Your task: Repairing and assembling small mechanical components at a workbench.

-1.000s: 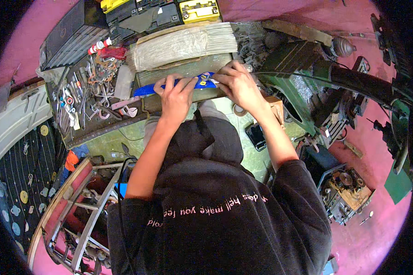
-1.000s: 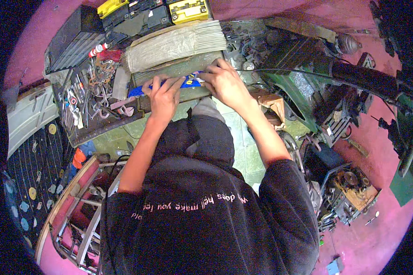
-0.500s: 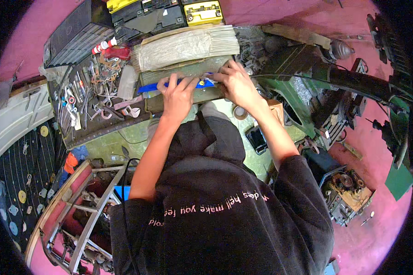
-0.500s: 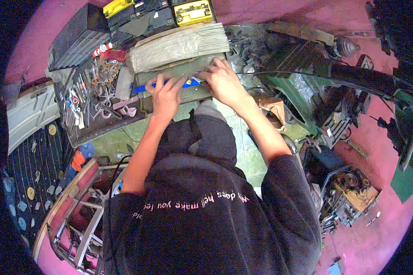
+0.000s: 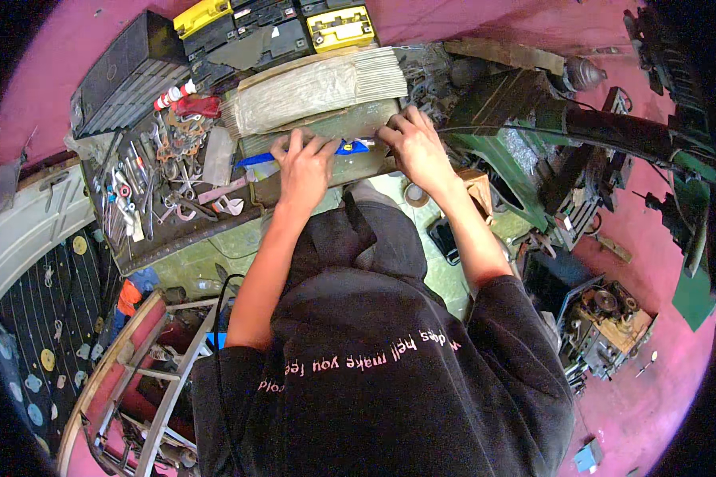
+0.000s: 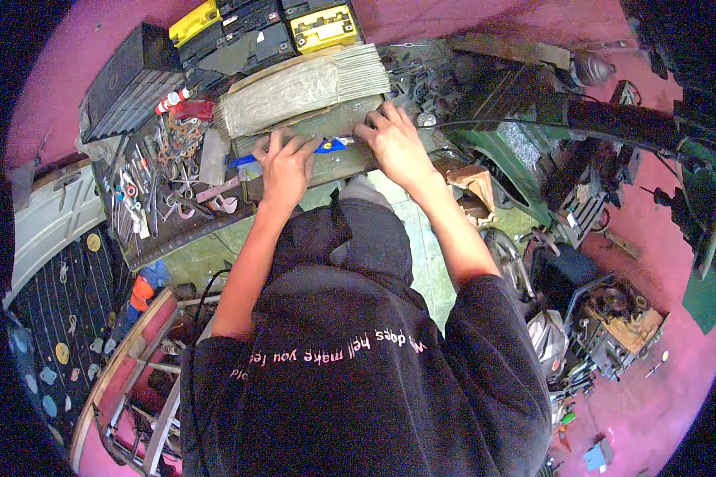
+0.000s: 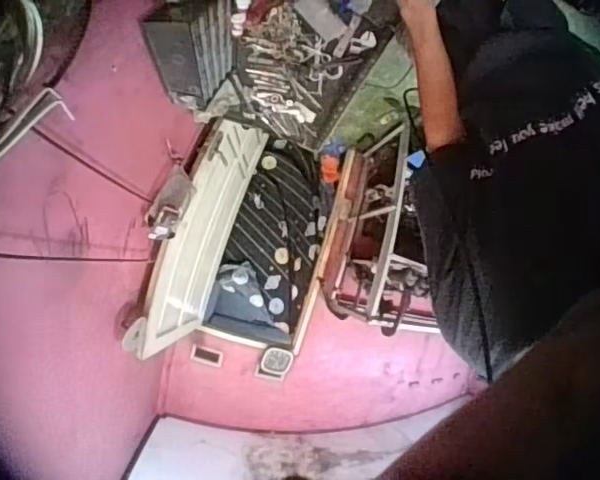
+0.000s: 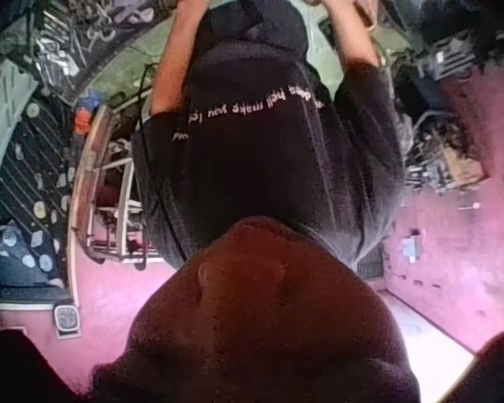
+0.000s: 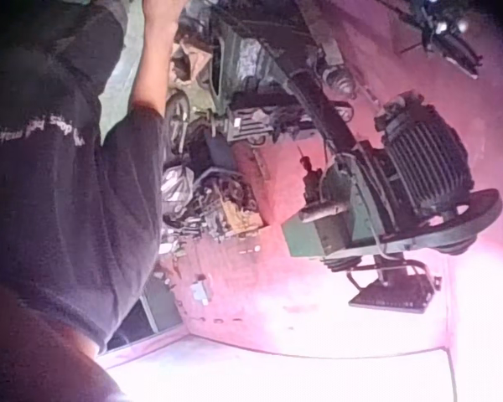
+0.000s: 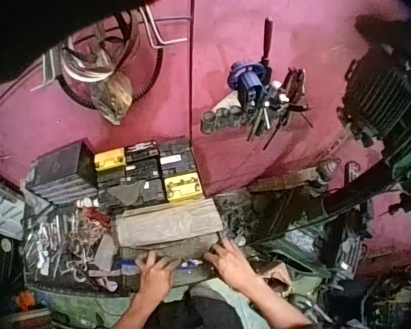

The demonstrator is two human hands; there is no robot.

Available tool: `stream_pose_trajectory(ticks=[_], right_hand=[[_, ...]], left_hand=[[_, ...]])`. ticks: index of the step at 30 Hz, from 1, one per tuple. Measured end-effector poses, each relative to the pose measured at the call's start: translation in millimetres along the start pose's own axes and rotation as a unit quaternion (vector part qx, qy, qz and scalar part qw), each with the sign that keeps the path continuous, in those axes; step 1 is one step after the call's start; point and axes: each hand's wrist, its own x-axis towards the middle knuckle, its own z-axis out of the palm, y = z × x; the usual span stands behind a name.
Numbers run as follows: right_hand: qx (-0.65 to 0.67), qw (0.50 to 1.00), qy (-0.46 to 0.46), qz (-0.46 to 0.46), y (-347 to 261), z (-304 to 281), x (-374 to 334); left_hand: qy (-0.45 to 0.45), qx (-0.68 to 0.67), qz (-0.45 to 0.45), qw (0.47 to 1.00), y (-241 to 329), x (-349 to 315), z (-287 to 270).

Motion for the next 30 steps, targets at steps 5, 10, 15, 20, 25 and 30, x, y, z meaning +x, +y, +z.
stream_pose_trajectory(ticks=[5,10,15,20,25,30], right_hand=[[0.026,0.999,-0.035,0.015,3.9,3.6,-2.5],[0.021,1.000,-0.016,-0.004,10.3,6.3,-3.5],[0.052,0.999,-0.007,0.008,17.1,18.3,-5.9],[0.110,0.993,-0.005,0.040,15.7,15.8,-7.4],[0.039,0.998,0.011,0.043,11.1,26.6,-9.0],[0.014,0.998,0.033,0.044,8.4,22.9,-5.8]], left_hand=[[-0.004,-0.007,-0.006,1.000,0.0,3.3,-5.3],[-0.009,-0.002,-0.034,0.999,-2.7,11.6,-7.7],[-0.027,-0.020,-0.026,0.999,-3.5,18.0,-7.2],[-0.055,-0.027,-0.039,0.997,-1.1,24.9,-4.4],[-0.072,-0.053,-0.007,0.996,-6.9,25.3,-3.4],[-0.081,-0.068,-0.023,0.994,-3.0,31.4,-4.9]])
